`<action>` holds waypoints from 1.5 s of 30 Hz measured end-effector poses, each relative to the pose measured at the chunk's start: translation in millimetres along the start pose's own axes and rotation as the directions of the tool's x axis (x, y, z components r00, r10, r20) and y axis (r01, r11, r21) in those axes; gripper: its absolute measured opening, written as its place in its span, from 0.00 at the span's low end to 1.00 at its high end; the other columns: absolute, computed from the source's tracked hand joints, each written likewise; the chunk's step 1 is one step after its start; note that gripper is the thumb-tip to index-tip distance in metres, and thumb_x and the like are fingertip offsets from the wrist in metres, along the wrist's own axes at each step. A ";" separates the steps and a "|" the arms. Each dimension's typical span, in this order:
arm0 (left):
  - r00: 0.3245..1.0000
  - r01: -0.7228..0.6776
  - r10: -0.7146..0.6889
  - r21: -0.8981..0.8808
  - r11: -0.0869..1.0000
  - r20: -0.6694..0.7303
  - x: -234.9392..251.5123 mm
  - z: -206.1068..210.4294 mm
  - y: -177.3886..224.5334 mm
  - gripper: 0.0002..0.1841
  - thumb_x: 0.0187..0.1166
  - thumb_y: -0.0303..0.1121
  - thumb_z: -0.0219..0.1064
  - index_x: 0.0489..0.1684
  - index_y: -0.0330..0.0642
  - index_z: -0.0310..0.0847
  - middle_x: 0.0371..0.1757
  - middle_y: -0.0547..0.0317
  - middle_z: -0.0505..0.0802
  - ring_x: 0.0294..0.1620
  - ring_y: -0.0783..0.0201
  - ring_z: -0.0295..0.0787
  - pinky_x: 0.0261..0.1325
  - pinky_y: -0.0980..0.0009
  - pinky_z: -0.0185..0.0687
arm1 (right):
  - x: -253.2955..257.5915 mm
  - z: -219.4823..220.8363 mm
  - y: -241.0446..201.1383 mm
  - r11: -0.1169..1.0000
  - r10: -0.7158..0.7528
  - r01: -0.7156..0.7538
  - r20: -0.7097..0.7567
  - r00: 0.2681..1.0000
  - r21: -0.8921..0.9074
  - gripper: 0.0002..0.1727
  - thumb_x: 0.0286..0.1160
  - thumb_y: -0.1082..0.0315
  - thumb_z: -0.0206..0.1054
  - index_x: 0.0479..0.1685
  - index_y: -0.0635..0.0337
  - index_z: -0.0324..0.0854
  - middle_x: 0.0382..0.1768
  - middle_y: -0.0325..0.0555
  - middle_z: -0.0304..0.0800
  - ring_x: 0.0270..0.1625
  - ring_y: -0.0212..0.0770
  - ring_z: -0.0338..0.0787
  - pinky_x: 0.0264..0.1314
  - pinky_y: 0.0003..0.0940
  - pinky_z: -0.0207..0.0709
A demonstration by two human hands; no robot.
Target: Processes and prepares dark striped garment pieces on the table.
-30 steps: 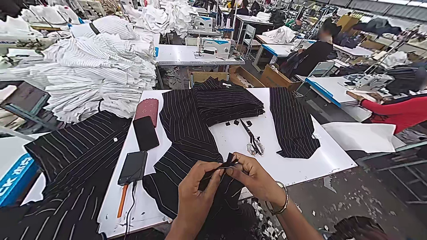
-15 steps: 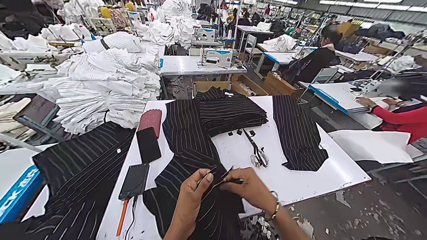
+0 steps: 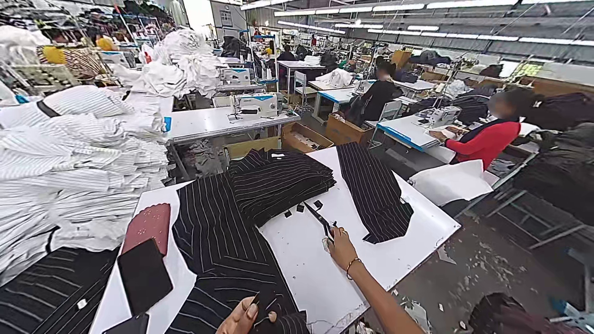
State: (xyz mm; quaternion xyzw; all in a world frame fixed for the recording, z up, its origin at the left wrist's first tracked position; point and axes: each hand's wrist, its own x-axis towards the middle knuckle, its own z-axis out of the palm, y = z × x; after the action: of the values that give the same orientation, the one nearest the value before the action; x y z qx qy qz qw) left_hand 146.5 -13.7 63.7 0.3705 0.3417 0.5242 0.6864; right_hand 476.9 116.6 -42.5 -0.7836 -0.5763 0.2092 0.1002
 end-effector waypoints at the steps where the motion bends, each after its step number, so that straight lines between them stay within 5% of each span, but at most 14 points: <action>1: 1.000 -0.007 0.007 -0.003 1.000 -0.001 -0.1 1.8 0.7 0.17 0.91 0.28 0.44 0.46 0.49 0.83 0.37 0.70 0.98 0.38 0.77 0.95 0.46 0.77 0.91 | 0.4 -1.1 -2.7 0.999 0.039 -0.039 0.004 0.999 -0.030 0.31 0.82 0.57 0.64 0.80 0.67 0.70 0.77 0.67 0.74 0.80 0.62 0.76 0.80 0.52 0.72; 5: 0.999 -0.023 0.024 0.036 0.999 -0.044 -2.8 8.2 6.7 0.17 0.90 0.24 0.44 0.45 0.45 0.84 0.36 0.68 0.98 0.36 0.76 0.95 0.46 0.76 0.92 | -4.8 -26.5 -8.1 0.977 0.164 -0.127 0.219 0.962 -0.174 0.33 0.77 0.43 0.65 0.64 0.67 0.81 0.64 0.65 0.86 0.67 0.62 0.87 0.66 0.62 0.78; 7: 0.996 -0.032 0.037 0.069 0.997 -0.079 -2.0 10.7 9.9 0.16 0.89 0.22 0.46 0.45 0.43 0.84 0.35 0.67 0.98 0.36 0.75 0.95 0.45 0.76 0.92 | -10.6 -29.6 7.1 0.988 0.054 -0.095 0.304 0.951 0.123 0.22 0.81 0.54 0.67 0.46 0.71 0.85 0.42 0.59 0.89 0.46 0.52 0.89 0.52 0.52 0.79; 8: 0.994 -0.035 0.044 0.095 0.995 -0.096 -1.0 11.8 11.5 0.16 0.88 0.22 0.47 0.45 0.41 0.84 0.35 0.66 0.98 0.36 0.75 0.95 0.45 0.76 0.92 | -19.4 -24.7 15.5 0.901 -0.015 -0.134 0.338 0.941 0.414 0.14 0.86 0.64 0.62 0.42 0.69 0.83 0.33 0.47 0.87 0.34 0.38 0.86 0.41 0.36 0.78; 9: 0.992 -0.037 0.050 0.117 0.992 -0.112 0.9 12.2 12.0 0.14 0.87 0.23 0.49 0.45 0.40 0.85 0.35 0.65 0.98 0.36 0.75 0.95 0.44 0.77 0.92 | -33.7 -21.2 19.8 0.698 -0.079 -0.240 0.406 0.910 0.675 0.11 0.91 0.69 0.53 0.46 0.66 0.79 0.34 0.41 0.91 0.34 0.31 0.89 0.40 0.26 0.83; 10: 0.991 -0.036 0.054 0.137 0.990 -0.126 3.6 12.7 12.2 0.13 0.86 0.24 0.50 0.44 0.39 0.85 0.34 0.64 0.97 0.35 0.75 0.95 0.43 0.77 0.91 | -51.7 -18.8 20.0 0.492 -0.147 -0.334 0.455 0.878 0.804 0.13 0.94 0.70 0.46 0.50 0.63 0.76 0.36 0.41 0.92 0.36 0.32 0.92 0.42 0.26 0.85; 12: 0.987 -0.040 0.063 0.158 0.987 -0.146 11.1 12.3 11.2 0.11 0.85 0.25 0.55 0.43 0.39 0.87 0.33 0.63 0.96 0.34 0.74 0.94 0.42 0.77 0.90 | -91.8 -18.9 12.2 0.364 -0.265 -0.343 0.449 0.853 0.866 0.13 0.94 0.67 0.44 0.48 0.56 0.75 0.32 0.36 0.90 0.31 0.29 0.88 0.36 0.23 0.82; 16: 0.989 -0.027 0.051 0.176 0.984 -0.138 21.5 14.2 20.9 0.10 0.86 0.25 0.56 0.43 0.38 0.87 0.33 0.64 0.96 0.35 0.74 0.93 0.44 0.77 0.90 | -168.1 -34.2 1.0 0.471 -0.452 -0.091 0.329 0.829 0.877 0.12 0.85 0.52 0.61 0.35 0.44 0.78 0.16 0.21 0.80 0.15 0.18 0.76 0.17 0.15 0.69; 20: 0.992 -0.045 0.066 0.181 0.982 -0.111 29.1 16.7 27.1 0.09 0.85 0.24 0.58 0.41 0.39 0.86 0.32 0.66 0.95 0.33 0.75 0.92 0.42 0.77 0.89 | -210.4 -62.2 5.2 0.618 -0.573 -0.043 0.486 0.660 0.785 0.25 0.69 0.34 0.72 0.38 0.44 0.73 0.20 0.18 0.72 0.19 0.16 0.71 0.22 0.15 0.65; 25: 0.993 -0.107 0.117 0.254 0.961 -0.026 30.6 18.8 27.3 0.06 0.80 0.23 0.64 0.39 0.41 0.87 0.32 0.70 0.94 0.33 0.79 0.90 0.42 0.80 0.87 | -209.5 -77.6 -2.2 0.710 -0.595 0.123 0.498 0.631 0.693 0.32 0.62 0.29 0.73 0.39 0.49 0.73 0.20 0.22 0.72 0.20 0.17 0.72 0.23 0.16 0.66; 35: 0.935 -0.222 0.324 0.475 0.851 -0.145 21.3 23.6 27.7 0.03 0.80 0.25 0.66 0.41 0.39 0.86 0.32 0.74 0.93 0.34 0.85 0.86 0.41 0.87 0.80 | -201.5 -72.4 -30.3 0.742 -0.588 0.212 0.466 0.660 0.636 0.25 0.66 0.41 0.77 0.37 0.50 0.74 0.19 0.22 0.71 0.21 0.17 0.71 0.25 0.17 0.65; 45: 0.927 -0.223 0.342 0.509 0.832 -0.152 28.6 25.2 27.5 0.04 0.80 0.27 0.66 0.42 0.39 0.86 0.35 0.72 0.93 0.37 0.84 0.87 0.45 0.86 0.82 | -205.7 -52.4 -29.2 0.680 -0.580 0.204 0.347 0.737 0.704 0.21 0.70 0.46 0.77 0.31 0.52 0.77 0.15 0.21 0.73 0.18 0.15 0.70 0.22 0.16 0.62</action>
State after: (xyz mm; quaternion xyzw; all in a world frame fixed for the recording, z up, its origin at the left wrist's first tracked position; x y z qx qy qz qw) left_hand 161.5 15.2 97.7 0.5112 0.4818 0.5590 0.4406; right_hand 424.0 -64.1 59.6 -0.4606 -0.6376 0.5733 0.2295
